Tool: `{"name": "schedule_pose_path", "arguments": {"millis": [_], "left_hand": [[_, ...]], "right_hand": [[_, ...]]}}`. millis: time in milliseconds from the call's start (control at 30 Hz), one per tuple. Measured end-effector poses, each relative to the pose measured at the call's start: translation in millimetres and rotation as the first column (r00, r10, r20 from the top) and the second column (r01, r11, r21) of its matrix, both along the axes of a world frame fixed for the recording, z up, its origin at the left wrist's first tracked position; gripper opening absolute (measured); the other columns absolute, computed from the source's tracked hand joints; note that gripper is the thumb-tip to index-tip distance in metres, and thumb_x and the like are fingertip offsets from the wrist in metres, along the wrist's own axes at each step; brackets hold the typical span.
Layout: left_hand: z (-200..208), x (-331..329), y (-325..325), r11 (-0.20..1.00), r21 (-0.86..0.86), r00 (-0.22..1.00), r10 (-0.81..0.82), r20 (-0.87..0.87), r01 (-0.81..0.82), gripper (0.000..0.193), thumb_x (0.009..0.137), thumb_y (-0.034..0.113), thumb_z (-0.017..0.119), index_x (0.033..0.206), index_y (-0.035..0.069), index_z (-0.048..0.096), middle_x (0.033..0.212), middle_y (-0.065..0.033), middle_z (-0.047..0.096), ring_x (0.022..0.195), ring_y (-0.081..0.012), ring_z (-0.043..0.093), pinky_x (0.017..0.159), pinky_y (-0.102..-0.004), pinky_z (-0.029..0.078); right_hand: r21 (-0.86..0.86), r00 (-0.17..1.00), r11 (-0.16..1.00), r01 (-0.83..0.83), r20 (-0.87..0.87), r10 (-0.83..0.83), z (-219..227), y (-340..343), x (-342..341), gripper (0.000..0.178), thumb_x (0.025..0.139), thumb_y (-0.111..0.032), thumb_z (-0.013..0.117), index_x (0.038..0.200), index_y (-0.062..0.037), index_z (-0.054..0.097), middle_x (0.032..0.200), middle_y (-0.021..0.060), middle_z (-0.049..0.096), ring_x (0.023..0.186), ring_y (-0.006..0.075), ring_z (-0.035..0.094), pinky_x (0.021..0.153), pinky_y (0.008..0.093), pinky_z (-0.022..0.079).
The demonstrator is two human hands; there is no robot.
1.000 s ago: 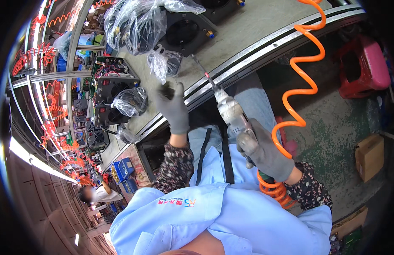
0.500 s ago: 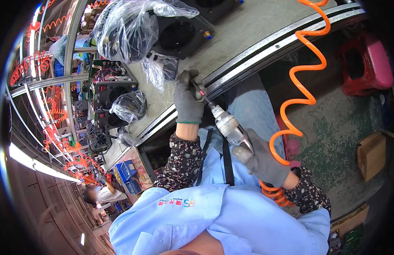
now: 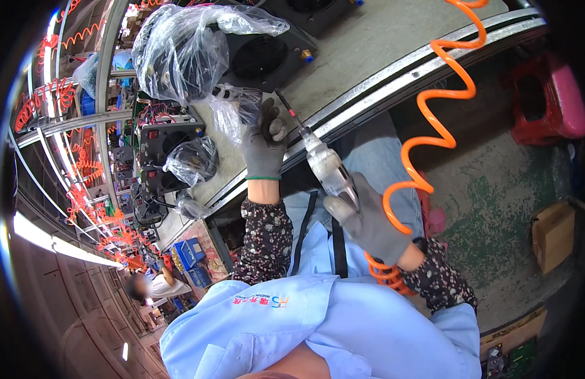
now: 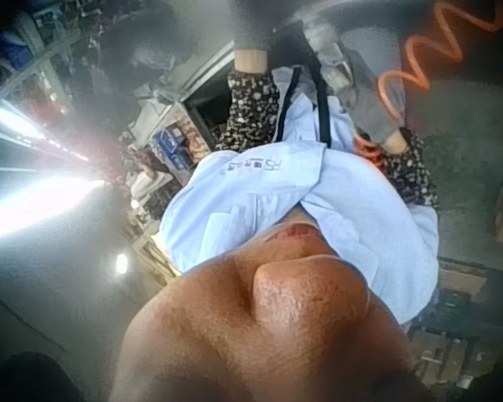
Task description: Assemble electronic components into a chassis using an electric screwdriver on a production line.
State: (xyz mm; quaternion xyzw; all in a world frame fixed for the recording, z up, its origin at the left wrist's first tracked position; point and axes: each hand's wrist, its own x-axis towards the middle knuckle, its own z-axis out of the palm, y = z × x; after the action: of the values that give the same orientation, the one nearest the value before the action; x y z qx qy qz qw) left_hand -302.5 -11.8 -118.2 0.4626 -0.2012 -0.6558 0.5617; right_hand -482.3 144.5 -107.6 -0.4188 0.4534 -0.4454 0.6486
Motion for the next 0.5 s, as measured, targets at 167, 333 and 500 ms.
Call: {"name": "schedule_pose_path", "arguments": {"millis": [167, 333, 500], "left_hand": [[-4, 4, -2, 0.999, -0.013, 0.996, 0.050, -0.078, -0.052, 0.029, 0.085, 0.018, 0.048, 0.105, -0.002, 0.053, 0.087, -0.0104, 0.054, 0.054, -0.0106, 0.038, 0.043, -0.0203, 0.030], [-7, 4, -1, 0.998, -0.024, 0.996, 0.060, -0.061, -0.062, 0.028, 0.085, 0.017, 0.047, 0.105, -0.001, 0.054, 0.087, -0.0105, 0.055, 0.056, -0.0115, 0.039, 0.044, -0.0206, 0.031], [-8, 6, -4, 0.997, -0.011, 0.993, 0.078, -0.084, -0.079, 0.029, 0.085, 0.017, 0.046, 0.105, -0.001, 0.054, 0.087, -0.0105, 0.055, 0.056, -0.0125, 0.039, 0.045, -0.0213, 0.032]], "right_hand": [[0.046, 0.998, 0.997, -0.056, 0.012, 0.055, 1, -16, 9, 0.039, 0.084, -0.036, 0.050, 0.098, 0.0004, 0.043, 0.070, 0.0101, 0.050, 0.061, 0.0172, 0.051, 0.057, 0.0304, 0.043], [0.061, 0.998, 0.997, -0.047, 0.032, 0.045, 2, -19, 12, 0.038, 0.084, -0.035, 0.052, 0.099, -0.0010, 0.043, 0.073, 0.0085, 0.051, 0.064, 0.0159, 0.051, 0.060, 0.0291, 0.043], [-0.012, 0.999, 1.000, 0.021, 0.042, -0.020, 0, -22, 18, 0.040, 0.084, -0.038, 0.049, 0.096, -0.0007, 0.042, 0.061, 0.0013, 0.046, 0.044, 0.0064, 0.044, 0.039, 0.0202, 0.037]]}}
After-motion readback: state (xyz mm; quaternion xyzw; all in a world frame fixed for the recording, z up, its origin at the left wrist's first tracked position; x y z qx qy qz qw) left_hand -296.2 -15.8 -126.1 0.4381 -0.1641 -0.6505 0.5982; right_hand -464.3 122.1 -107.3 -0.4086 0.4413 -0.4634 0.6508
